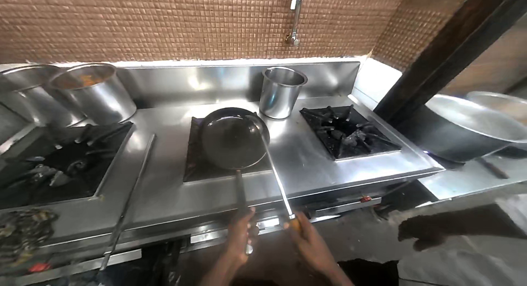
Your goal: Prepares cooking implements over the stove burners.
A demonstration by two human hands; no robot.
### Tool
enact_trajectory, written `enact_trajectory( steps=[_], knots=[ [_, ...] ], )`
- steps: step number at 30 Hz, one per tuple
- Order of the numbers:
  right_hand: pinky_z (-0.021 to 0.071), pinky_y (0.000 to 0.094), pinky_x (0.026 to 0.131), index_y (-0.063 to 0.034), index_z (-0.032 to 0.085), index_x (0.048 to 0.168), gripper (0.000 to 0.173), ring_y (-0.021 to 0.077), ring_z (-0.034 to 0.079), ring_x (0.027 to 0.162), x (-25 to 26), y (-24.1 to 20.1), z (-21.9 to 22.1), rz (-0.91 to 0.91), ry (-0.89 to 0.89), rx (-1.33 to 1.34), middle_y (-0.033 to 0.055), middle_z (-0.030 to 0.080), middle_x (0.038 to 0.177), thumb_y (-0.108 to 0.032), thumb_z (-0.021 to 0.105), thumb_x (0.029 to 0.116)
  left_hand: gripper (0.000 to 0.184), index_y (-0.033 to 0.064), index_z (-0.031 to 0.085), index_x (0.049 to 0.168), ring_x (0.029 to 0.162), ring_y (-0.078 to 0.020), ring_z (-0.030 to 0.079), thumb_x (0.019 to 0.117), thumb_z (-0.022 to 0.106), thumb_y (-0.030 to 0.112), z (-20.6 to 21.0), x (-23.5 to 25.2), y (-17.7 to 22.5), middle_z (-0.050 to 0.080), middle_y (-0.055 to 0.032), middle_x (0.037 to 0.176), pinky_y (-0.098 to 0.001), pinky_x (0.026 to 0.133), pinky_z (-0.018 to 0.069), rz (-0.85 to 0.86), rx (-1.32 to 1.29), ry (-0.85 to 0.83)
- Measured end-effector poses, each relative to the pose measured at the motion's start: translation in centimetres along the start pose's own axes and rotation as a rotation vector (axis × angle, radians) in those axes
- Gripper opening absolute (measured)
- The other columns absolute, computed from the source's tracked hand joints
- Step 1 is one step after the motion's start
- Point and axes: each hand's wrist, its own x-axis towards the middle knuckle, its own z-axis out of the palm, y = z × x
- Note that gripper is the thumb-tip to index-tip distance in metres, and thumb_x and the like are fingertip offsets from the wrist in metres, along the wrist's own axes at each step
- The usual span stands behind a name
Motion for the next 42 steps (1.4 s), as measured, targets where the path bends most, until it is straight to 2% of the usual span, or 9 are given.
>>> enact_trajectory(
  steps=[3, 7, 10, 17, 24, 31, 36, 39, 42],
  knots=[
    [0.0584, 0.0450, 0.061, -0.0165, 0.050, 0.144, 0.060, 0.0227, 0.065, 0.063, -0.4, 0.2, -0.1, 0.002, 0.007, -0.050, 0.0088, 0.066, 0.087, -0.052, 0.060, 0.0970, 0.017, 0.0108, 0.047, 0.099, 0.036, -0.0034, 0.033, 0.1107, 0.047, 0.022, 0.5, -1.2, 1.4, 0.036, 0.0045, 0.055, -0.0174, 0.033, 0.0338, -0.015, 0.003, 0.012],
    [0.0576, 0.0476, 0.066, -0.0137, 0.050, 0.144, 0.062, 0.0240, 0.066, 0.068, -0.8, 0.3, -0.4, -0.008, 0.027, -0.102, 0.0098, 0.067, 0.088, -0.052, 0.061, 0.0966, 0.013, 0.0087, 0.051, 0.107, 0.036, -0.0026, 0.034, 0.1103, 0.046, 0.021, 1.2, -2.8, 3.1, 0.036, 0.0048, 0.056, -0.0164, 0.032, 0.0341, -0.031, -0.033, 0.039],
    [0.0579, 0.0482, 0.067, -0.0141, 0.051, 0.144, 0.060, 0.0246, 0.067, 0.070, -1.0, 0.5, -0.2, -0.011, 0.030, -0.084, 0.0102, 0.068, 0.091, -0.050, 0.062, 0.0967, 0.018, 0.0100, 0.048, 0.094, 0.035, -0.0031, 0.034, 0.1099, 0.047, 0.020, 1.5, -3.7, 4.1, 0.036, 0.0046, 0.053, -0.0167, 0.032, 0.0347, -0.028, -0.026, 0.058],
    [0.0577, 0.0499, 0.066, -0.0106, 0.053, 0.140, 0.058, 0.0266, 0.067, 0.069, -1.1, 0.1, 0.1, -0.052, 0.031, -0.090, 0.0122, 0.068, 0.088, -0.048, 0.063, 0.0966, 0.014, 0.0113, 0.046, 0.098, 0.035, -0.0011, 0.035, 0.1099, 0.045, 0.018, 2.3, -5.7, 6.6, 0.036, 0.0055, 0.054, -0.0146, 0.031, 0.0345, -0.023, -0.023, 0.071],
    [0.0584, 0.0528, 0.072, -0.0093, 0.050, 0.144, 0.062, 0.0298, 0.070, 0.075, -1.2, -1.0, -0.2, -0.043, 0.002, -0.158, 0.0148, 0.070, 0.092, -0.048, 0.062, 0.0970, 0.023, 0.0097, 0.048, 0.093, 0.035, 0.0010, 0.039, 0.1108, 0.038, 0.020, 4.2, -8.2, 10.7, 0.041, 0.0049, 0.055, -0.0113, 0.032, 0.0356, -0.068, -0.187, -0.062],
    [0.0576, 0.0533, 0.072, -0.0070, 0.051, 0.142, 0.062, 0.0303, 0.069, 0.075, -1.8, -1.7, -0.3, -0.074, 0.018, -0.176, 0.0158, 0.070, 0.092, -0.048, 0.062, 0.0975, 0.027, 0.0083, 0.050, 0.088, 0.035, 0.0020, 0.039, 0.1091, 0.039, 0.020, 5.9, -10.2, 13.5, 0.043, 0.0043, 0.056, -0.0093, 0.032, 0.0350, -0.113, -0.366, -0.107],
    [0.0573, 0.0570, 0.077, -0.0096, 0.050, 0.145, 0.063, 0.0332, 0.071, 0.081, -2.3, -1.6, -0.5, -0.048, 0.030, -0.209, 0.0169, 0.071, 0.096, -0.050, 0.061, 0.0978, 0.028, 0.0083, 0.054, 0.087, 0.036, 0.0008, 0.043, 0.1079, 0.040, 0.021, 4.5, -9.9, 12.2, 0.047, 0.0038, 0.056, -0.0103, 0.032, 0.0377, -0.142, -0.364, -0.141],
    [0.0561, 0.0594, 0.080, -0.0105, 0.049, 0.147, 0.065, 0.0356, 0.071, 0.086, -2.4, -1.7, -0.7, -0.022, 0.032, -0.259, 0.0181, 0.072, 0.098, -0.052, 0.059, 0.0984, 0.032, 0.0110, 0.055, 0.086, 0.037, 0.0006, 0.044, 0.1088, 0.035, 0.021, 1.7, -8.3, 8.9, 0.049, 0.0050, 0.057, -0.0111, 0.035, 0.0397, -0.129, -0.279, -0.228],
    [0.0557, 0.0602, 0.080, -0.0106, 0.051, 0.145, 0.063, 0.0365, 0.071, 0.087, -2.3, -1.6, -0.6, -0.008, 0.040, -0.284, 0.0180, 0.072, 0.097, -0.052, 0.059, 0.0984, 0.031, 0.0134, 0.053, 0.087, 0.038, 0.0018, 0.041, 0.1099, 0.034, 0.020, -0.9, -6.0, 5.2, 0.047, 0.0067, 0.058, -0.0107, 0.035, 0.0373, -0.102, -0.244, -0.255]
  ],
)
